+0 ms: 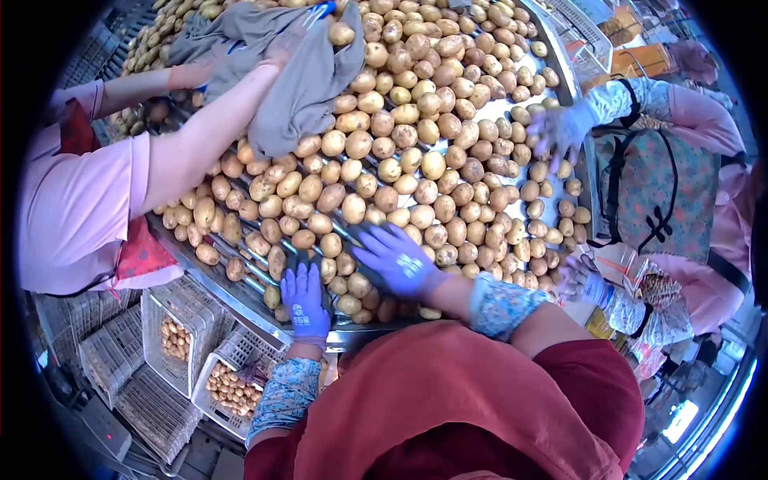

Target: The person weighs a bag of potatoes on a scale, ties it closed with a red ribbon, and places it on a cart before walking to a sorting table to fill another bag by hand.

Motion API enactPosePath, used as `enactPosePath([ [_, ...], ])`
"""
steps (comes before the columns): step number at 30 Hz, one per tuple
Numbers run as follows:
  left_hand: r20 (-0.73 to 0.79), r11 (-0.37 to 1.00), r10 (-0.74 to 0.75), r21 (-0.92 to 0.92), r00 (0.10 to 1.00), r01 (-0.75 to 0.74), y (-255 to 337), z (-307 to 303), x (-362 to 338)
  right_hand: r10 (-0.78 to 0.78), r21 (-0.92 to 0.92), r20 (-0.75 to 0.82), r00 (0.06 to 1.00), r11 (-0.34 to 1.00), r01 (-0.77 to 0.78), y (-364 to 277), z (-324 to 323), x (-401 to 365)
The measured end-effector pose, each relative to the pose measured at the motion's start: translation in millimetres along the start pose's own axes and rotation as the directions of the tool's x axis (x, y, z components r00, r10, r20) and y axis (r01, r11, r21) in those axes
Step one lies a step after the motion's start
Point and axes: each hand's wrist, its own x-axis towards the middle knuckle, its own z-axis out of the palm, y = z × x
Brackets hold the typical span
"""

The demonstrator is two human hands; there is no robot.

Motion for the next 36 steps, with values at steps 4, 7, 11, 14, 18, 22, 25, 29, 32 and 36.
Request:
enactPosePath([
  [4, 0.085, 0.98, 0.148, -0.149, 0.985, -0.134, 28, 0, 1, 0.065, -0.043, 0.108, 0.992, 0.997, -0.061, 5, -34, -70],
  [7, -0.043, 0.828, 0.219, -0.52, 0.975, -0.209, 41, -14, 14, 0.12, -0.057, 0.221, 0.968, 0.992, -0.11, 7, -40, -79],
  [11, 0.433, -0.202, -0.255, -0.898, 0.865, 0.39, 43, -50, 9, 0.064, -0.002, 0.057, 0.996, 0.998, -0.064, -22, -42, -43],
  [14, 0.388, -0.169, -0.354, -0.921, 0.851, 0.35, 19, -109, -34, -0.089, -0.072, 0.152, 0.984, 0.992, 0.1, -43, -33, -30],
  [18, 0.404, -0.151, -0.596, -0.905, 0.694, 0.398, -15, -130, -167, -0.211, -0.124, 0.094, 0.973, 0.967, 0.222, -16, -24, -47],
  [22, 0.438, -0.252, -0.841, -0.837, 0.317, 0.486, -19, -36, -336, -0.236, -0.143, 0.16, 0.958, 0.955, 0.26, -3, -17, -55],
  [25, 0.579, -0.574, -0.809, -0.815, 0.102, 0.077, 15, 60, -442, -0.282, 0.03, 0.025, 0.959, 0.959, 0.281, -16, -14, -46],
  [29, 0.374, -0.362, -0.925, -0.805, -0.072, 0.47, 7, 167, -497, -0.185, 0.021, -0.161, 0.969, 0.981, 0.191, -50, -10, -38],
  [32, -0.084, 0.134, -0.991, -0.52, 0.106, 0.844, -15, 142, -410, -0.266, 0.005, 0.097, 0.959, 0.964, 0.267, -74, -14, -54],
  [36, -0.427, 0.623, -0.78, -0.456, 0.458, 0.636, -53, 29, -261, -0.147, -0.104, 0.18, 0.973, 0.98, 0.167, -23, -20, -88],
])
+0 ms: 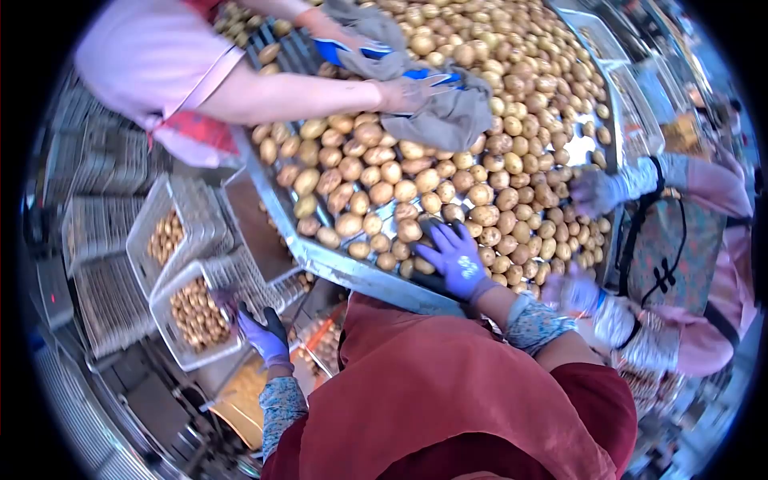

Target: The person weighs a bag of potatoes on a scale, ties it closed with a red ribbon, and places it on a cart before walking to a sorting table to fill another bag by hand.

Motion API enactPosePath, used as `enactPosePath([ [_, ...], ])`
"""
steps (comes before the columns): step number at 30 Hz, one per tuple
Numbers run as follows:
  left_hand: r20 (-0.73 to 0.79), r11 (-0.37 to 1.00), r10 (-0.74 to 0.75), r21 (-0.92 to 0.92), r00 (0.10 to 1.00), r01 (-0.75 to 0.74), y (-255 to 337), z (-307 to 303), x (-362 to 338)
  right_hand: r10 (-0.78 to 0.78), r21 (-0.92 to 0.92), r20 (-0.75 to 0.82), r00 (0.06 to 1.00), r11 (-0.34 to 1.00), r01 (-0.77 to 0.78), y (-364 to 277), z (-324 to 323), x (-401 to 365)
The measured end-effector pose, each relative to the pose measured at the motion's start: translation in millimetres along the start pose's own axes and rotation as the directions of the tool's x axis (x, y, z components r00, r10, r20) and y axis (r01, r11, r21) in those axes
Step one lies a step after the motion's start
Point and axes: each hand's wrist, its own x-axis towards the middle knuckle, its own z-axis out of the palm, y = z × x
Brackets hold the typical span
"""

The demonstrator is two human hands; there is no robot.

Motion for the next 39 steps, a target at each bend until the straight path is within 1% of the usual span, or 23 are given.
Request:
enactPosePath([
  [1, -0.021, 0.991, 0.129, -0.017, 0.991, -0.129, 26, 0, 27, 0.083, 0.013, 0.031, 0.996, 0.996, -0.084, 11, -8, -15],
  [3, 0.05, 0.98, 0.196, -0.032, 0.979, -0.195, 97, -2, 69, 0.239, -0.085, 0.004, 0.971, 0.968, -0.238, 31, -27, -43],
  [5, 0.12, 0.854, 0.512, 0.035, 0.85, -0.519, 141, 11, 101, 0.435, -0.061, -0.061, 0.899, 0.897, -0.438, 37, -37, -47],
  [6, 0.118, 0.788, 0.612, -0.004, 0.782, -0.616, 146, 33, 109, 0.535, 0.083, -0.095, 0.84, 0.845, -0.528, 40, -39, -46],
  [7, 0.226, 0.762, 0.645, -0.116, 0.73, -0.637, 189, 36, 117, 0.504, 0.026, -0.265, 0.822, 0.856, -0.516, 34, -46, -36],
  [11, 0.413, 0.524, 0.804, -0.154, 0.427, -0.838, 233, 107, 132, 0.44, 0.135, -0.367, 0.82, 0.897, -0.421, 28, -55, 32],
  [13, 0.31, 0.522, 0.806, 0.031, 0.504, -0.852, 237, 144, 155, 0.388, 0.24, -0.328, 0.861, 0.916, -0.322, 15, -63, 65],
  [14, 0.3, 0.667, 0.713, -0.009, 0.634, -0.745, 245, 155, 165, 0.357, 0.164, -0.255, 0.899, 0.932, -0.323, 15, -58, 74],
  [15, 0.294, 0.693, 0.692, -0.011, 0.66, -0.721, 243, 165, 179, 0.331, 0.087, -0.176, 0.927, 0.943, -0.32, 20, -52, 79],
  [17, 0.487, 0.626, 0.623, 0.159, 0.612, -0.764, 251, 163, 183, 0.304, 0.072, -0.125, 0.944, 0.952, -0.297, 39, -48, 81],
  [19, 0.593, 0.531, 0.643, 0.111, 0.485, -0.84, 246, 156, 159, 0.324, 0.088, -0.255, 0.911, 0.946, -0.311, 68, -64, 90],
  [20, 0.61, 0.602, 0.651, -0.053, 0.451, -0.797, 246, 149, 148, 0.294, 0.084, -0.42, 0.859, 0.955, -0.285, 81, -85, 104],
  [21, 0.808, 0.391, 0.463, 0.182, 0.364, -0.902, 243, 144, 132, 0.297, 0.074, -0.47, 0.831, 0.952, -0.298, 106, -92, 117],
  [25, 0.751, 0.499, 0.615, -0.135, 0.24, -0.856, 238, 137, 95, 0.508, -0.021, -0.492, 0.708, 0.805, -0.592, 177, -102, 171],
  [27, 0.694, 0.499, 0.7, -0.303, 0.171, -0.812, 234, 141, 94, 0.383, -0.212, -0.524, 0.761, 0.807, -0.551, 168, -70, 175],
  [28, 0.624, 0.458, 0.761, -0.322, 0.178, -0.829, 234, 147, 102, 0.393, -0.126, -0.384, 0.836, 0.874, -0.469, 153, -72, 177],
  [29, 0.582, 0.498, 0.768, -0.282, 0.267, -0.82, 236, 153, 107, 0.371, -0.02, -0.232, 0.899, 0.922, -0.386, 135, -73, 176],
  [31, 0.466, 0.582, 0.765, -0.206, 0.443, -0.787, 282, 161, 136, 0.277, 0.113, -0.24, 0.931, 0.96, -0.256, 106, -38, 157],
  [33, 0.405, 0.683, 0.718, -0.254, 0.566, -0.685, 336, 160, 167, 0.395, 0.355, -0.214, 0.894, 0.883, -0.305, 71, -53, 141],
  [35, 0.511, 0.706, 0.647, -0.124, 0.565, -0.697, 335, 184, 176, 0.28, 0.39, -0.1, 0.955, 0.894, -0.222, 75, -69, 135],
  [36, 0.523, 0.616, 0.688, -0.055, 0.503, -0.786, 323, 191, 168, 0.239, 0.513, -0.159, 0.958, 0.849, -0.127, 91, -62, 134],
  [37, 0.54, 0.509, 0.723, 0.007, 0.432, -0.861, 312, 196, 156, 0.303, 0.67, -0.079, 0.95, 0.722, -0.175, 99, -78, 143],
  [39, 0.605, 0.48, 0.717, -0.068, 0.346, -0.875, 305, 188, 136, 0.238, 0.471, -0.329, 0.914, 0.88, -0.06, 138, -104, 173],
])
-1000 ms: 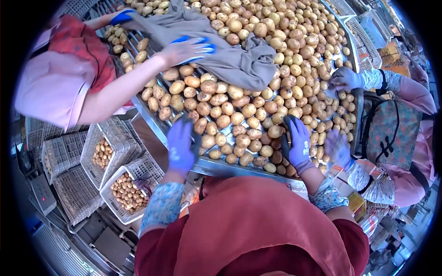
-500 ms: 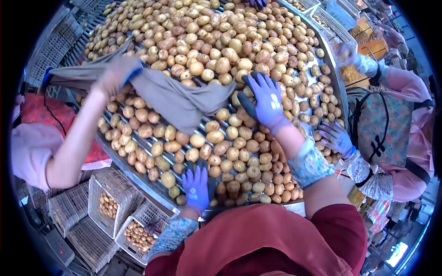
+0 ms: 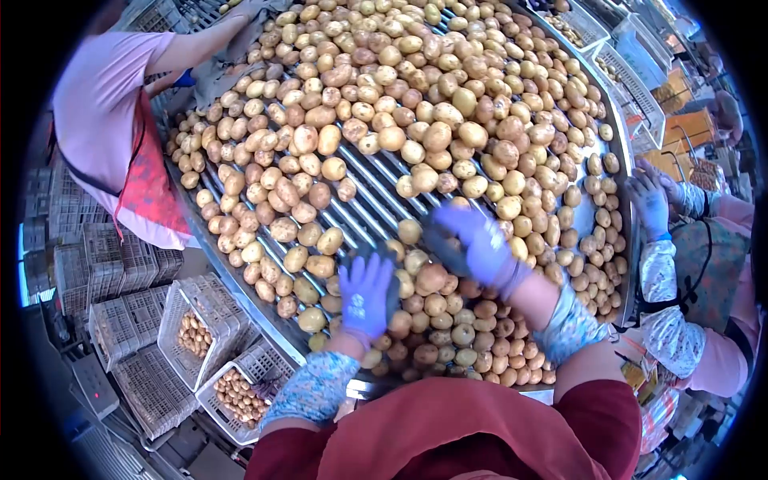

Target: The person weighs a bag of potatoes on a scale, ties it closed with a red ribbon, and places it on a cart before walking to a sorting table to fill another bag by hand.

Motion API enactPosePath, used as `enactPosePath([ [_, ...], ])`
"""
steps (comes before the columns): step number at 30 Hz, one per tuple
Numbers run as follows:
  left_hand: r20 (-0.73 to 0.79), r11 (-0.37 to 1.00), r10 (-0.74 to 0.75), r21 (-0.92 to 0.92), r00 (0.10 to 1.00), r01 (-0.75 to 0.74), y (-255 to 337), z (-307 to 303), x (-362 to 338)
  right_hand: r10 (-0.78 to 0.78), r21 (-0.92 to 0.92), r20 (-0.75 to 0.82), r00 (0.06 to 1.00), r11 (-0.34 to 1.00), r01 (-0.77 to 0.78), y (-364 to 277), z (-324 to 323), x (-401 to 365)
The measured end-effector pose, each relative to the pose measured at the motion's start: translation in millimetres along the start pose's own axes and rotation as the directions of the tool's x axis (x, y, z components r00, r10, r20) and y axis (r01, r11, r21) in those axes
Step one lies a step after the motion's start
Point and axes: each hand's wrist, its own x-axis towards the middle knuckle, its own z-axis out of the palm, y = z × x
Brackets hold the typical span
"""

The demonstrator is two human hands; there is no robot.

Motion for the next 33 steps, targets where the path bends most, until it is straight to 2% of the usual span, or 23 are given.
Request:
enactPosePath([
  [2, 0.2, 0.995, 0.036, -0.095, 0.979, -0.017, 19, -2, -24, -0.073, -0.127, -0.261, 0.963, 0.991, 0.041, 18, -22, 57],
  [3, 0.136, 0.989, 0.074, -0.14, 0.988, -0.055, 26, 14, -44, 0.004, -0.229, -0.295, 0.956, 0.97, -0.075, 34, -29, 80],
  [4, 0.075, 0.98, 0.106, -0.179, 0.992, -0.091, 31, 26, -58, -0.053, -0.495, -0.358, 0.932, 0.857, -0.142, 69, -24, 102],
  [6, 0.073, 0.939, 0.109, -0.334, 0.991, -0.079, 34, 7, -49, 0.303, -0.717, -0.146, 0.942, 0.624, -0.312, 89, -17, 131],
  [7, 0.065, 0.912, 0.089, -0.406, 0.994, -0.055, 34, -1, -45, 0.433, -0.732, -0.046, 0.9, 0.599, -0.325, 81, -15, 143],
  [10, -0.059, 0.889, 0.054, -0.453, 0.997, -0.075, 33, -8, -43, 0.366, -0.465, 0.132, 0.921, 0.844, -0.268, 91, 13, 121],
  [11, -0.104, 0.9, 0.07, -0.423, 0.992, -0.108, 32, 0, -47, 0.146, -0.393, 0.051, 0.988, 0.912, -0.115, 111, 32, 98],
  [14, -0.174, 0.903, 0.06, -0.41, 0.983, -0.128, 29, 8, -52, -0.063, -0.486, -0.109, 0.992, 0.874, 0.002, 52, 51, 13],
  [16, -0.241, 0.883, 0.0, -0.455, 0.971, -0.112, 33, 11, -58, -0.021, -0.529, -0.182, 0.983, 0.845, -0.08, 30, 50, -41],
  [18, -0.254, 0.862, -0.119, -0.507, 0.96, -0.027, 41, 12, -66, 0.037, -0.32, -0.151, 0.988, 0.944, -0.084, 56, 44, -76],
  [20, -0.29, 0.779, -0.252, -0.626, 0.923, 0.016, 50, 2, -80, 0.128, -0.027, -0.073, 0.989, 0.991, -0.13, 44, 31, -89],
  [21, -0.097, 0.641, -0.302, -0.757, 0.948, 0.127, 54, -25, -95, 0.135, -0.149, 0.006, 0.991, 0.98, -0.133, 53, 19, -93],
  [22, 0.099, 0.475, -0.312, -0.845, 0.945, 0.245, 57, -48, -112, 0.166, -0.086, 0.032, 0.986, 0.983, -0.163, 52, 14, -93],
  [24, 0.044, 0.166, -0.403, -0.979, 0.914, 0.121, 75, -26, -138, 0.291, 0.044, -0.092, 0.952, 0.957, -0.288, 27, 14, -91],
  [25, 0.03, 0.007, -0.452, -0.999, 0.891, 0.037, 84, -13, -150, 0.262, 0.131, -0.102, 0.96, 0.96, -0.248, 3, 21, -93],
  [26, 0.066, -0.021, -0.439, -0.998, 0.896, 0.063, 82, -13, -159, 0.118, 0.001, -0.148, 0.982, 0.993, -0.119, -24, 38, -97],
  [27, -0.169, 0.123, -0.478, -0.984, 0.862, -0.125, 85, -17, -183, 0.038, 0.011, 0.046, 0.998, 0.999, -0.039, -59, 57, -112],
  [28, 0.067, -0.377, -0.473, -0.917, 0.879, -0.133, 92, -22, -199, -0.047, 0.054, 0.247, 0.968, 0.998, 0.035, -94, 76, -126],
  [29, 0.3, -0.772, -0.441, -0.607, 0.846, -0.187, 100, -49, -220, -0.127, 0.119, 0.428, 0.895, 0.989, 0.083, -130, 96, -140],
  [30, 0.106, -0.811, -0.4, -0.502, 0.91, -0.299, 95, -42, -237, -0.34, 0.191, 0.482, 0.808, 0.94, 0.281, -171, 104, -153],
  [31, 0.16, -0.699, -0.483, -0.662, 0.861, -0.269, 86, -35, -248, -0.505, 0.147, 0.484, 0.715, 0.852, 0.503, -207, 107, -155],
  [32, 0.144, -0.714, -0.535, -0.604, 0.833, -0.354, 81, -26, -258, -0.487, 0.106, 0.55, 0.679, 0.847, 0.522, -221, 110, -159],
  [33, 0.128, -0.718, -0.585, -0.542, 0.801, -0.438, 76, -31, -270, -0.466, 0.177, 0.523, 0.714, 0.879, 0.443, -222, 115, -163],
])
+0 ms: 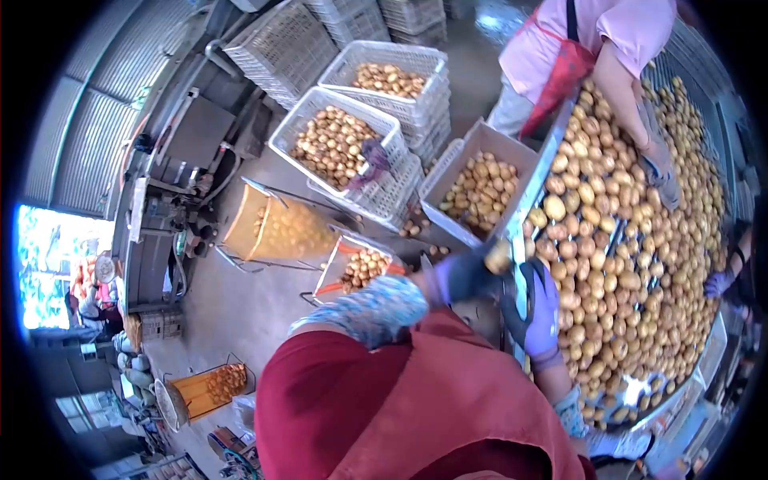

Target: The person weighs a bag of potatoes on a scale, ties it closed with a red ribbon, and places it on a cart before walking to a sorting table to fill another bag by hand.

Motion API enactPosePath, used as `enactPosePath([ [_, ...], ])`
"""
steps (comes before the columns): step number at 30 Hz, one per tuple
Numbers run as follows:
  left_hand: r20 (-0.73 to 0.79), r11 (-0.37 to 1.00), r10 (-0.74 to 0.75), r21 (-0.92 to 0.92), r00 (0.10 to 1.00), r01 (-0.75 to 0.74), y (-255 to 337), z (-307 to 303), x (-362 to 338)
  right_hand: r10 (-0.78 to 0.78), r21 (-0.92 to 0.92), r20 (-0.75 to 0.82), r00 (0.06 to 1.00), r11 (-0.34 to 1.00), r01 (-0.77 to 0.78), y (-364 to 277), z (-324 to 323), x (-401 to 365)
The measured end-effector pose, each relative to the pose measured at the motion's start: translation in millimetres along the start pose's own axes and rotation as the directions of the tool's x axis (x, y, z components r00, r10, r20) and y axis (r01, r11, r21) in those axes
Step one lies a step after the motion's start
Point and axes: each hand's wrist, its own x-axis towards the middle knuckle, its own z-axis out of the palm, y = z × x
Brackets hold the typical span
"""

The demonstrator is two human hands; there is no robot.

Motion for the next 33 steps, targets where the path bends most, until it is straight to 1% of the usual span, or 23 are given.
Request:
enactPosePath([
  [1, -0.018, 0.995, 0.058, -0.084, 0.998, -0.06, 11, -3, -7, 0.033, 0.103, -0.044, 0.998, 0.994, -0.028, 4, 8, -3],
  [2, -0.017, 0.922, -0.12, -0.371, 0.993, 0.105, 21, -46, -28, 0.131, 0.191, -0.022, 0.991, 0.974, -0.124, 9, 11, -9],
  [3, -0.11, 0.991, 0.002, -0.129, 0.994, -0.016, 35, -41, -50, 0.216, 0.279, 0.002, 0.976, 0.938, -0.208, 13, 12, -15],
  [4, 0.049, 0.956, 0.002, -0.292, 0.999, 0.012, 41, -45, -61, 0.223, 0.265, -0.029, 0.974, 0.941, -0.208, 12, 11, -20],
  [7, 0.082, 0.963, 0.083, -0.263, 0.993, -0.058, 49, -42, -87, 0.167, 0.11, -0.004, 0.986, 0.98, -0.165, 21, 13, -43],
  [10, -0.212, 0.943, 0.105, -0.29, 0.972, -0.165, 53, -39, -98, 0.19, 0.043, 0.06, 0.98, 0.98, -0.192, 20, 21, -63],
  [13, -0.148, 0.966, 0.171, -0.17, 0.974, -0.196, 55, -56, -106, 0.227, 0.172, 0.126, 0.966, 0.954, -0.246, 22, 30, -82],
  [14, -0.2, 0.965, 0.146, -0.188, 0.969, -0.184, 54, -62, -108, 0.215, 0.16, 0.137, 0.967, 0.959, -0.236, 23, 32, -87],
  [17, 0.051, 0.945, 0.103, -0.315, 0.993, -0.082, 57, -59, -117, 0.236, 0.151, 0.233, 0.943, 0.95, -0.275, 14, 28, -88],
  [18, 0.081, 0.965, 0.116, -0.247, 0.99, -0.093, 53, -71, -116, 0.229, 0.138, 0.234, 0.945, 0.954, -0.265, 17, 29, -91],
  [19, -0.084, 0.988, 0.155, -0.015, 0.984, -0.156, 42, -81, -114, 0.22, 0.124, 0.232, 0.947, 0.959, -0.253, 22, 32, -93],
  [20, -0.246, 0.965, 0.189, 0.224, 0.951, -0.134, 31, -90, -111, 0.211, 0.109, 0.229, 0.95, 0.965, -0.24, 26, 32, -94],
  [21, -0.152, 0.992, 0.114, 0.065, 0.982, -0.105, 16, -132, -102, 0.242, 0.121, 0.263, 0.934, 0.952, -0.281, 23, 28, -90],
  [23, -0.387, 1.0, -0.017, 0.01, 0.922, 0.023, 7, -174, -92, 0.296, 0.146, 0.325, 0.898, 0.923, -0.357, 12, 20, -80],
  [24, -0.492, 0.997, -0.077, -0.02, 0.867, 0.078, 10, -191, -85, 0.224, 0.068, 0.261, 0.939, 0.966, -0.25, 24, 28, -85],
  [26, -0.683, 0.979, -0.199, -0.115, 0.703, 0.165, 17, -205, -77, 0.21, 0.126, 0.211, 0.955, 0.963, -0.24, 18, 22, -82],
  [27, -0.621, 0.992, -0.009, -0.103, 0.784, -0.07, 41, -189, -74, 0.204, 0.143, 0.19, 0.96, 0.962, -0.233, 15, 22, -83],
  [28, -0.641, 0.901, 0.34, 0.432, 0.688, -0.043, 71, -197, -69, 0.21, 0.164, 0.186, 0.96, 0.957, -0.241, 13, 19, -84],
  [29, -0.47, 0.551, 0.644, 0.832, 0.604, 0.061, 108, -213, -68, 0.217, 0.185, 0.186, 0.958, 0.95, -0.251, 10, 16, -87],
  [30, -0.161, 0.05, 0.808, 0.977, 0.567, 0.206, 144, -230, -73, 0.231, 0.204, 0.184, 0.955, 0.942, -0.267, 8, 15, -91],
  [31, -0.286, -0.069, 0.815, 0.816, 0.504, 0.573, 173, -210, -81, 0.193, 0.181, 0.172, 0.966, 0.958, -0.223, 8, 16, -93],
  [32, -0.404, -0.189, 0.807, 0.514, 0.431, 0.836, 204, -190, -88, 0.177, 0.138, 0.143, 0.974, 0.971, -0.197, 13, 16, -96],
  [33, -0.402, -0.274, 0.798, 0.42, 0.448, 0.865, 225, -191, -92, 0.19, 0.079, 0.096, 0.977, 0.977, -0.198, 18, 12, -104],
])
